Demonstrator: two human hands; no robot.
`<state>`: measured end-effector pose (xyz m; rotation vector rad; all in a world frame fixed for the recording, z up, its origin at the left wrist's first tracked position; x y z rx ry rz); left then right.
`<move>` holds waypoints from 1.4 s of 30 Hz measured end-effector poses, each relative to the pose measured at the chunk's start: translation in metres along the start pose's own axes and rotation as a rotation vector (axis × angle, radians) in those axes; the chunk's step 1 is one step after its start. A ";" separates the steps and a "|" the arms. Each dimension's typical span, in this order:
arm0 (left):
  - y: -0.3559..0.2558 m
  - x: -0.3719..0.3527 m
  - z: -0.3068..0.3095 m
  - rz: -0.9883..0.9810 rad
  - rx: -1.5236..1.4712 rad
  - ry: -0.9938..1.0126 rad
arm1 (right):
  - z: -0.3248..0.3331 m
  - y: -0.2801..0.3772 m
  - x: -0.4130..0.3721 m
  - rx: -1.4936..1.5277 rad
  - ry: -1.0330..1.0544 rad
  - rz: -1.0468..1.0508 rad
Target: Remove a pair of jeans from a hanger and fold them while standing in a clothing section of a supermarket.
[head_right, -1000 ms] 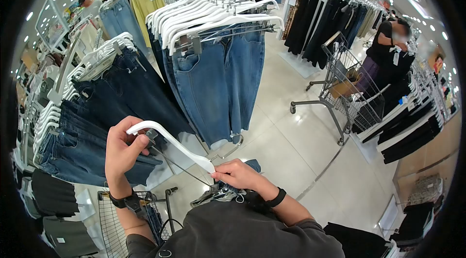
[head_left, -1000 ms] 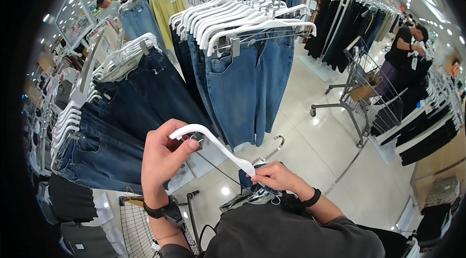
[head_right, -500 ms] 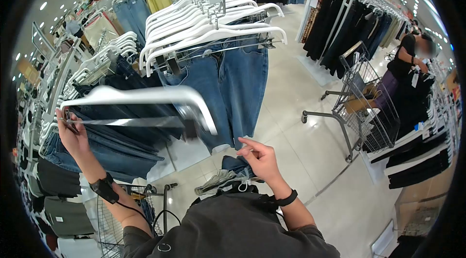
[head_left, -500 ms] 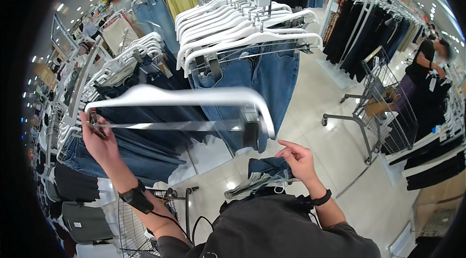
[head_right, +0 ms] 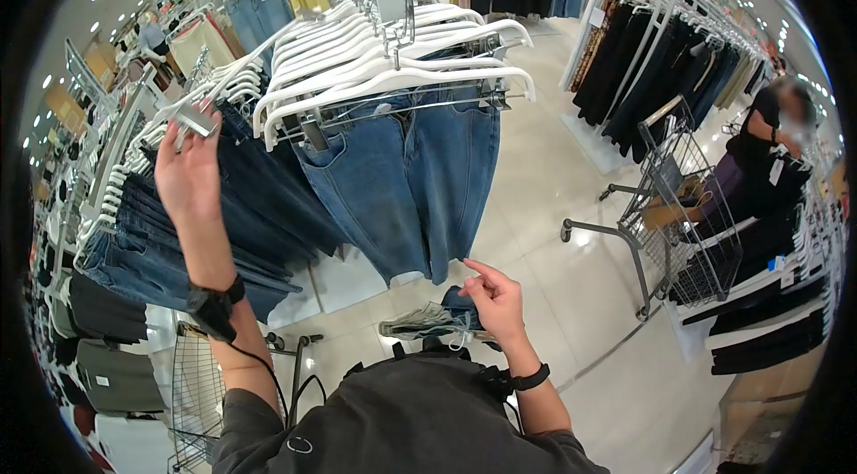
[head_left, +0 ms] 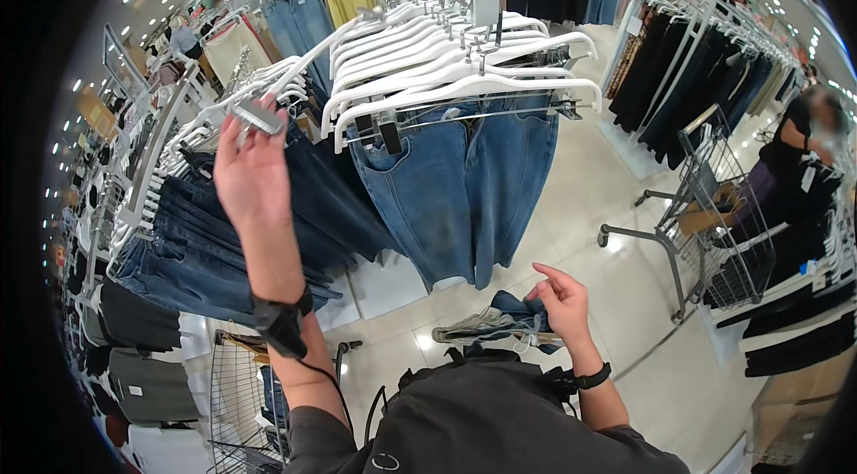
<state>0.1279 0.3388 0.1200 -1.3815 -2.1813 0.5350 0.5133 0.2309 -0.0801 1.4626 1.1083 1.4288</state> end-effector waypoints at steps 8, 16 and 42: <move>0.079 0.006 -0.072 -0.221 0.039 -0.004 | 0.009 -0.006 -0.003 -0.052 -0.028 -0.010; 0.121 -0.034 -0.095 0.270 0.460 0.243 | 0.017 -0.009 -0.008 -0.055 -0.082 -0.013; 0.064 -0.155 0.058 0.448 1.504 0.644 | -0.071 -0.029 0.001 0.023 0.195 -0.115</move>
Point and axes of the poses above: each hand's wrist, its own x-axis towards the middle knuckle, its own z-axis out of the back of the hand, y = z × x, the point moved 1 cm from there along x, towards the middle knuckle, and after that the axes turned 14 degrees about z, right-handed, at the moved point
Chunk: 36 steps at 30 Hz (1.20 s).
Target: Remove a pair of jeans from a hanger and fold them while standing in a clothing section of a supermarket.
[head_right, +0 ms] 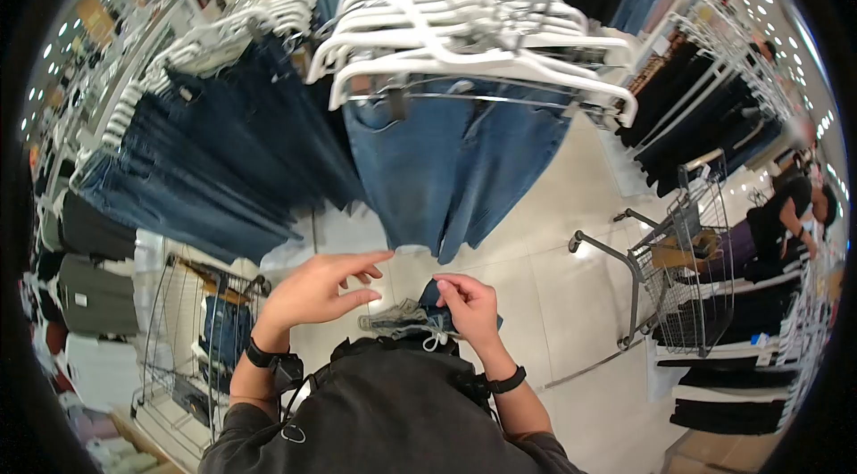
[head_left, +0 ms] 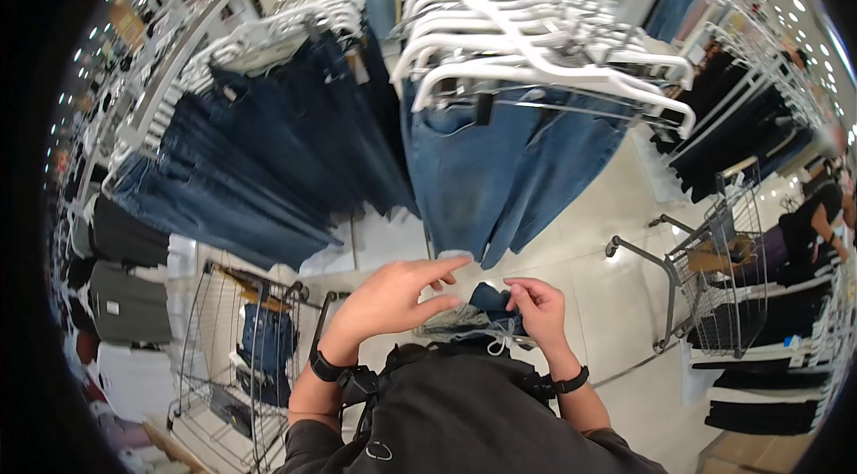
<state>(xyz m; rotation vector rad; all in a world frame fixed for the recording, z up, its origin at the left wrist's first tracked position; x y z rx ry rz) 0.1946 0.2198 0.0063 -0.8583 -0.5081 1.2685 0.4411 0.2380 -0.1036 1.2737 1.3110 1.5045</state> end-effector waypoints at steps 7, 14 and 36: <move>0.157 -0.107 -0.081 0.389 0.324 0.009 | -0.091 0.019 0.025 0.064 0.152 -0.006; 0.225 -0.199 -0.083 0.630 -0.446 -0.421 | -0.177 0.054 0.023 0.221 0.220 0.061; 0.305 -0.412 0.113 0.297 -0.913 -1.006 | -0.364 0.118 -0.057 -0.674 1.021 0.806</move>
Point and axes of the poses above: each hand's wrist, its own x-axis towards the middle knuckle, its own z-axis out of the back of the hand, y = z × x, the point moved 1 cm from there along x, towards the middle knuckle, and after that the axes turned 14 degrees about z, right-handed, at the moved point
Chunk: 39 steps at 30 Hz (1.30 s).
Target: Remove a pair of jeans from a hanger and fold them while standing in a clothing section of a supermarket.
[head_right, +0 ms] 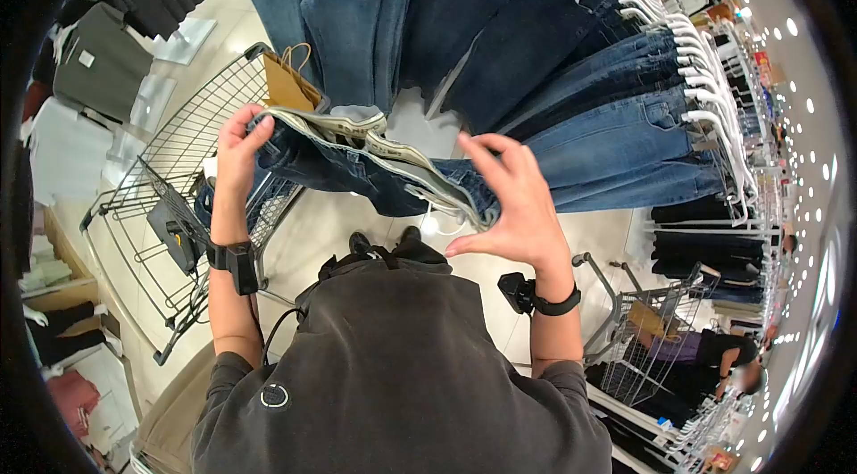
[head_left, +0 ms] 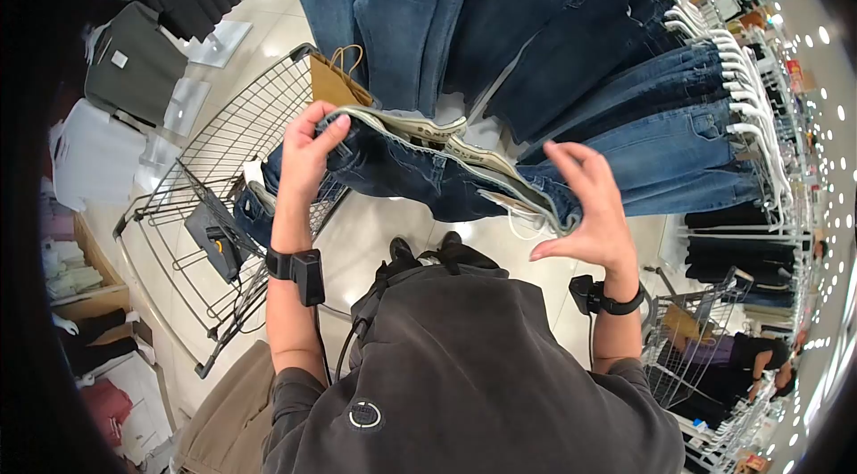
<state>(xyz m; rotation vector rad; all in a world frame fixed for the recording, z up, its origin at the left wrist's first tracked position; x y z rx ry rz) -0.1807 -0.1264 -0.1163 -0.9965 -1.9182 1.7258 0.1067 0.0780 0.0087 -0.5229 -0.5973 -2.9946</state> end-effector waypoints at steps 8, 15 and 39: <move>-0.023 0.010 0.012 -0.107 0.264 -0.162 | -0.046 -0.034 -0.009 0.470 -0.112 -0.361; 0.004 -0.009 -0.023 -0.182 0.633 -0.277 | -0.049 -0.051 0.010 1.257 -0.387 -0.530; -0.007 -0.082 -0.138 -0.012 0.560 0.235 | -0.063 -0.071 -0.028 1.311 -0.379 -0.587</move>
Point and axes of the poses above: each hand's wrist, its own x-axis towards the middle knuckle, its own z-axis out of the back of the hand, y = z × x, the point moved 1 cm from there along x, towards the middle knuckle, and after that the axes turned 14 degrees about z, right-handed, at the moved point
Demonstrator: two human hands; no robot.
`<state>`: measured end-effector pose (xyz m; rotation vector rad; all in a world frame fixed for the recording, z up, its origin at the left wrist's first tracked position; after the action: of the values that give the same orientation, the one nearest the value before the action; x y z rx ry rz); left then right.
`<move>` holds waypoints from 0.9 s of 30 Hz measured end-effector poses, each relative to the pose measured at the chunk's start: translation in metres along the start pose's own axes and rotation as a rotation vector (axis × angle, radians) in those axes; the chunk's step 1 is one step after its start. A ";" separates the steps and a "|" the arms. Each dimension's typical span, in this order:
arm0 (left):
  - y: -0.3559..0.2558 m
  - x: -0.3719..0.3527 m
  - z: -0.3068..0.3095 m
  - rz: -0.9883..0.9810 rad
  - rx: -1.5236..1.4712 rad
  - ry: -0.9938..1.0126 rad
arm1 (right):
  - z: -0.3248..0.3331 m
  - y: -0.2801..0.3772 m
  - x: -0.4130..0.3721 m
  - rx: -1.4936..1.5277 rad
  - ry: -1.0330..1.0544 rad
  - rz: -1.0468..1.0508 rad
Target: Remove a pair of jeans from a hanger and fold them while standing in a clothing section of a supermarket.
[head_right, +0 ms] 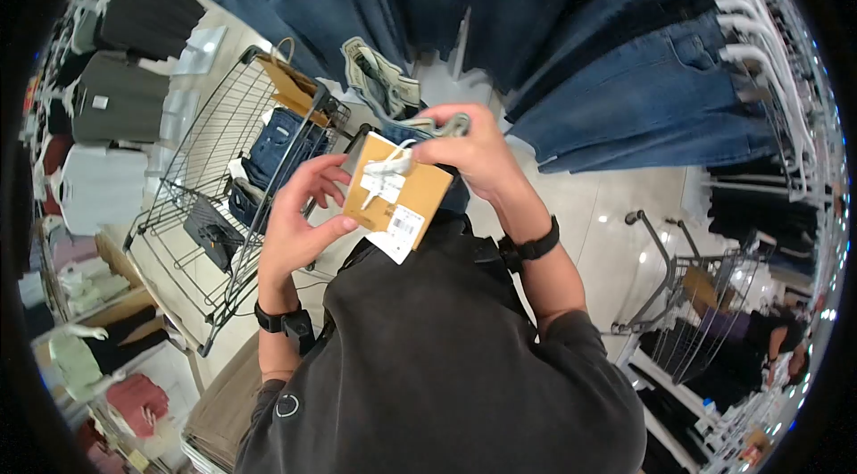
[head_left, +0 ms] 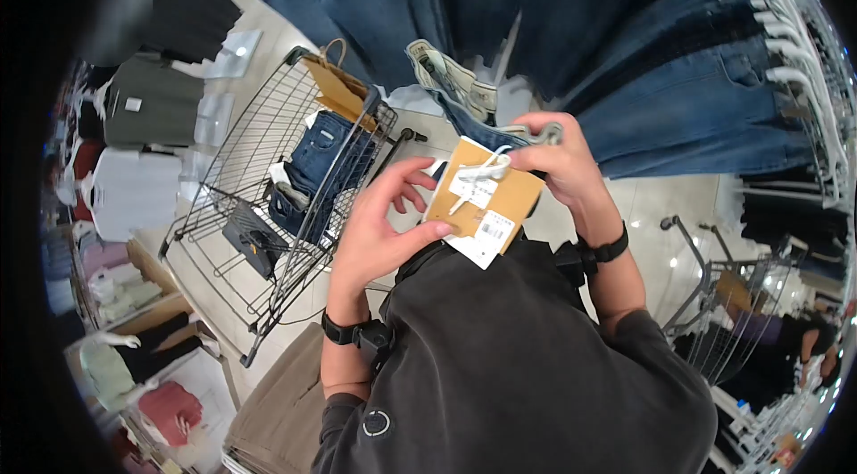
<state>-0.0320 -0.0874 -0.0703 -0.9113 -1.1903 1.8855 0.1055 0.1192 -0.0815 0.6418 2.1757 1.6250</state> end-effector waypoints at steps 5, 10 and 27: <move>0.028 -0.018 0.025 0.042 0.111 -0.117 | -0.001 -0.007 -0.012 -0.036 -0.051 0.060; 0.087 -0.062 0.095 0.035 0.030 -0.412 | -0.011 -0.013 -0.021 -0.026 -0.151 0.124; 0.477 -0.197 0.262 0.984 0.470 -1.116 | -0.115 -0.017 -0.069 -0.050 -0.656 0.250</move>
<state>-0.2514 -0.5164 -0.3908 -0.0448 -0.7265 3.5243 0.1004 -0.0152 -0.0648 1.2623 1.6160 1.3124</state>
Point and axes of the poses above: each hand's wrist, its own x-axis towards the middle knuckle, its own z-axis out of the back of the hand, y = z × x, the point moved 1 cm from there along x, towards the middle knuckle, and after that the axes turned 14 degrees about z, right-handed, at the moved point
